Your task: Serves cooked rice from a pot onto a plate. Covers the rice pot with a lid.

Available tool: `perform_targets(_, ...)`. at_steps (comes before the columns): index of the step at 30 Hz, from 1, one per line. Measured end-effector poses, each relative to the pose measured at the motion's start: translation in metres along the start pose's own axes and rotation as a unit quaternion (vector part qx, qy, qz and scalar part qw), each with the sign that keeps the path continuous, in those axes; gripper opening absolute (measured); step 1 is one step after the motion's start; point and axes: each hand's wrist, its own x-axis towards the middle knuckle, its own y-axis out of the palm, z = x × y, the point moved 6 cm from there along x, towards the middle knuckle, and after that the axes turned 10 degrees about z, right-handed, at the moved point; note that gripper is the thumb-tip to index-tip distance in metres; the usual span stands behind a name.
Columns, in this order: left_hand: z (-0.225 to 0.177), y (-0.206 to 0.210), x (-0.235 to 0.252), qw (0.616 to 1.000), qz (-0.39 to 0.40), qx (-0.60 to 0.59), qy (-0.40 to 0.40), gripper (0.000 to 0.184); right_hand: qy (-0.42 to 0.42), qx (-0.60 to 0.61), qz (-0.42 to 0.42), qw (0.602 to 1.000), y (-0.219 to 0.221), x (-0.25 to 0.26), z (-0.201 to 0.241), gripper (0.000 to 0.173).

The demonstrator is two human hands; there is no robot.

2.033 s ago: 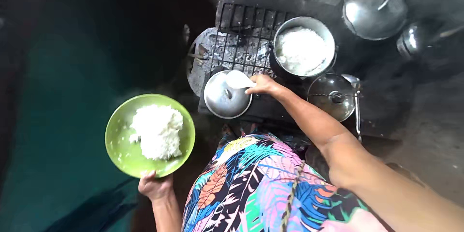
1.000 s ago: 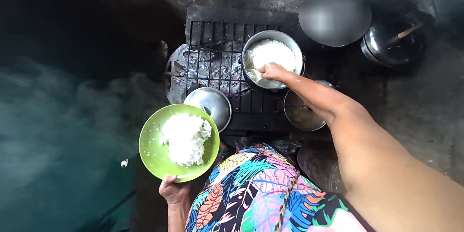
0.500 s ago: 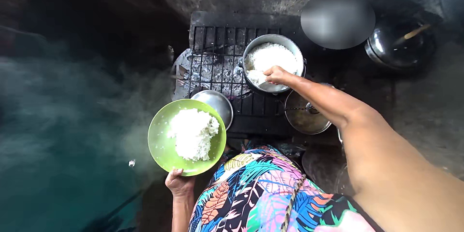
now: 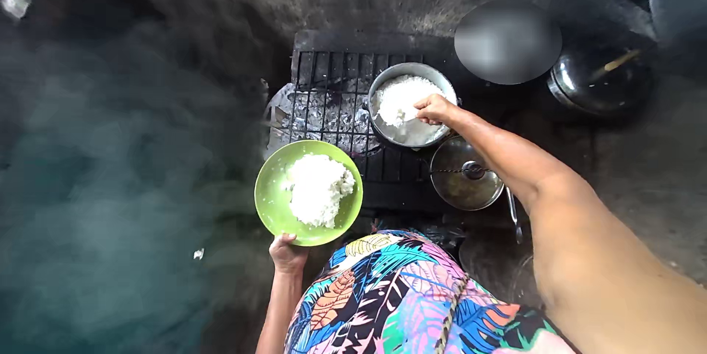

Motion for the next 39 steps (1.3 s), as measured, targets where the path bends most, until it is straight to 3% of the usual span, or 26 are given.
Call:
perform_targets(4,0.011,0.021,0.021,0.999,0.032,0.01,-0.031,0.029,-0.002,0.002,-0.033,0.999,-0.023,-0.029,0.024,0.016)
perform_targets(7,0.017,0.041,0.031,0.996,0.058,0.031,-0.051,0.028,-0.026,-0.007,-0.035,0.999,-0.027,-0.06,0.058,0.026)
perform_targets(15,0.004,0.04,0.036,0.988,0.127,0.047,-0.079,0.035,-0.166,-0.159,0.066,0.971,0.058,-0.089,0.163,0.023)
perform_targets(19,-0.022,0.024,0.025,0.984,0.145,0.074,-0.068,0.039,-0.253,-0.277,0.122,0.919,0.119,-0.066,0.203,0.027)
perform_targets(25,-0.053,-0.009,0.005,0.987,0.133,0.08,-0.04,0.044,-0.276,-0.445,0.179,0.833,0.209,-0.047,0.248,0.028)
perform_targets(28,-0.06,-0.031,-0.006,0.992,0.107,0.061,-0.02,0.044,-0.383,-0.499,0.156,0.761,0.248,-0.049,0.266,0.027)
perform_targets(31,-0.066,-0.057,-0.016,0.996,0.073,0.045,0.014,0.039,-0.525,-0.418,0.057,0.739,0.257,-0.065,0.292,0.028)
perform_targets(35,-0.083,-0.106,-0.039,0.998,0.023,0.028,0.059,0.032,-0.553,-0.207,-0.074,0.804,0.208,-0.066,0.299,0.027)
perform_targets(37,-0.099,-0.131,-0.054,0.996,-0.026,0.029,0.082,0.026,-0.448,-0.17,-0.126,0.869,0.197,-0.039,0.266,0.025)
perform_targets(39,-0.116,-0.154,-0.069,0.992,-0.05,0.025,0.111,0.023,-0.257,-0.233,-0.065,0.935,0.225,-0.003,0.217,0.026)
